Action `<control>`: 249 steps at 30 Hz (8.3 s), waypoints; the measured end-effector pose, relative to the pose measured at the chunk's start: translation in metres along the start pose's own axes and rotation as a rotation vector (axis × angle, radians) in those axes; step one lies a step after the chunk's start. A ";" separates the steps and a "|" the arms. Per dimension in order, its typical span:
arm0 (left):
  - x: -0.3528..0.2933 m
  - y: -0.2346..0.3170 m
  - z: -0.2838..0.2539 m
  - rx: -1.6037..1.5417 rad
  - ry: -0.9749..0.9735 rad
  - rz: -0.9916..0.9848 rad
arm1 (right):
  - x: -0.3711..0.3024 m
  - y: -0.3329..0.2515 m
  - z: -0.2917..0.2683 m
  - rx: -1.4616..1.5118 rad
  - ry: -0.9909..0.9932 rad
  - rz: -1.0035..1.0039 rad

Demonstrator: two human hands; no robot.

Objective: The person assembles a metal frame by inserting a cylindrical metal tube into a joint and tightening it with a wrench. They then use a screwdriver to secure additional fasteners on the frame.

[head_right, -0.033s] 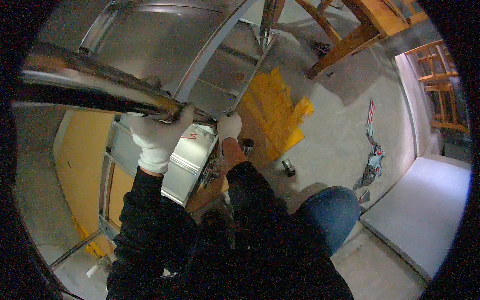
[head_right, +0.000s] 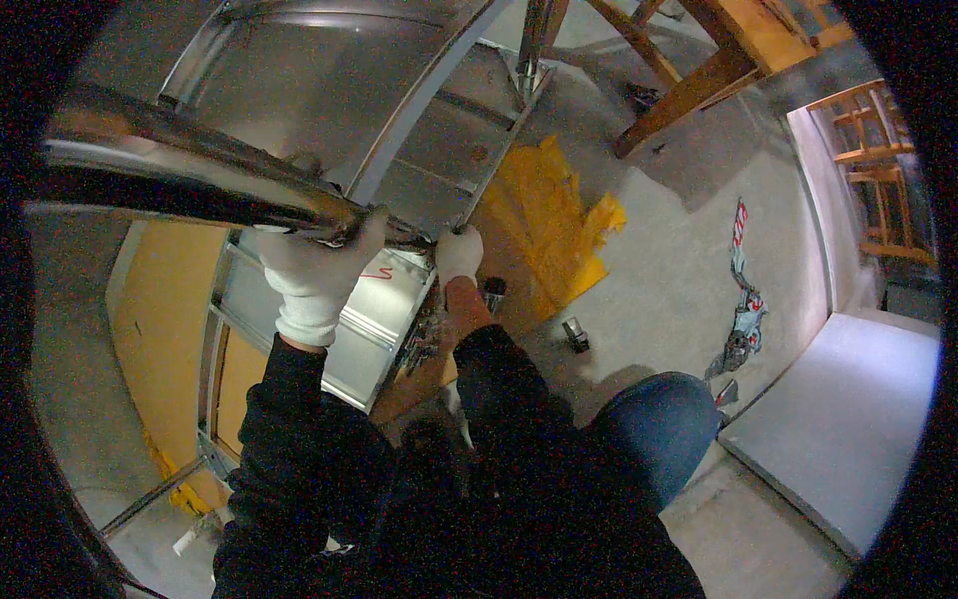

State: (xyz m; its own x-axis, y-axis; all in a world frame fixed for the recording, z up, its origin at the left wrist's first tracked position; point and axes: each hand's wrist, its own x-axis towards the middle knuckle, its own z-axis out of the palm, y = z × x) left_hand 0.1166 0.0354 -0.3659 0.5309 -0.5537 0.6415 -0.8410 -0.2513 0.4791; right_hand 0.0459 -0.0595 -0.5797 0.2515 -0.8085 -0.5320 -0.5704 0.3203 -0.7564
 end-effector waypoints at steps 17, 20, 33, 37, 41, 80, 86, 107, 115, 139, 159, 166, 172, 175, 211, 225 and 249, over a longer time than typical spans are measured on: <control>0.005 0.002 0.002 0.033 0.031 -0.054 | 0.045 -0.035 -0.064 -1.126 -0.247 -1.109; 0.005 0.000 0.001 0.046 0.059 -0.073 | 0.054 -0.045 -0.054 -1.136 -0.336 -1.115; 0.000 -0.005 0.004 -0.019 0.043 -0.104 | 0.071 -0.059 -0.053 -1.273 -0.517 -1.456; 0.003 -0.002 0.002 -0.020 0.027 -0.078 | 0.066 -0.062 -0.045 -1.265 -0.482 -1.417; 0.005 -0.002 0.001 0.026 0.045 -0.039 | 0.061 -0.072 -0.042 -1.424 -0.560 -1.451; 0.003 -0.003 0.004 0.041 0.072 -0.064 | 0.061 -0.024 -0.018 -1.186 -0.395 -1.148; 0.004 0.000 -0.002 0.079 0.002 -0.066 | 0.036 -0.051 -0.019 -1.318 -0.411 -0.966; 0.004 0.000 -0.005 0.253 0.005 0.000 | 0.039 -0.024 -0.067 -0.762 -0.341 -0.659; 0.005 0.002 -0.003 0.241 0.021 0.000 | 0.045 -0.036 -0.059 -1.065 -0.306 -0.813; 0.001 -0.003 -0.001 0.137 0.002 -0.064 | 0.055 -0.040 -0.056 -1.048 -0.469 -0.853; -0.003 -0.009 0.002 0.020 -0.045 -0.115 | 0.044 -0.065 -0.045 -1.083 -0.540 -1.104; 0.006 0.001 -0.006 0.100 -0.023 -0.100 | 0.020 -0.080 -0.040 -1.183 -0.535 -1.258; 0.007 0.005 -0.002 0.004 0.024 -0.106 | 0.031 -0.058 -0.027 -1.287 -0.515 -1.037; 0.007 0.007 -0.002 -0.047 0.014 -0.144 | 0.027 -0.051 -0.024 -1.020 -0.396 -0.678; -0.003 -0.009 -0.005 0.145 -0.033 -0.085 | 0.016 -0.014 -0.004 -0.496 -0.237 -0.530; 0.002 -0.009 -0.002 0.189 0.015 0.035 | -0.004 -0.053 -0.047 -0.983 -0.432 -0.695; 0.002 -0.005 0.001 0.119 -0.003 -0.064 | 0.076 -0.001 -0.035 -0.122 -0.368 -0.300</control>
State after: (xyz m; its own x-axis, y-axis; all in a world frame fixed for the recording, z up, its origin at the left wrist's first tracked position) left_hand 0.1218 0.0350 -0.3678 0.5834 -0.5356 0.6105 -0.8122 -0.3781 0.4443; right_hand 0.0381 -0.1382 -0.6056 0.6659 -0.6209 -0.4136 -0.5125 0.0221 -0.8584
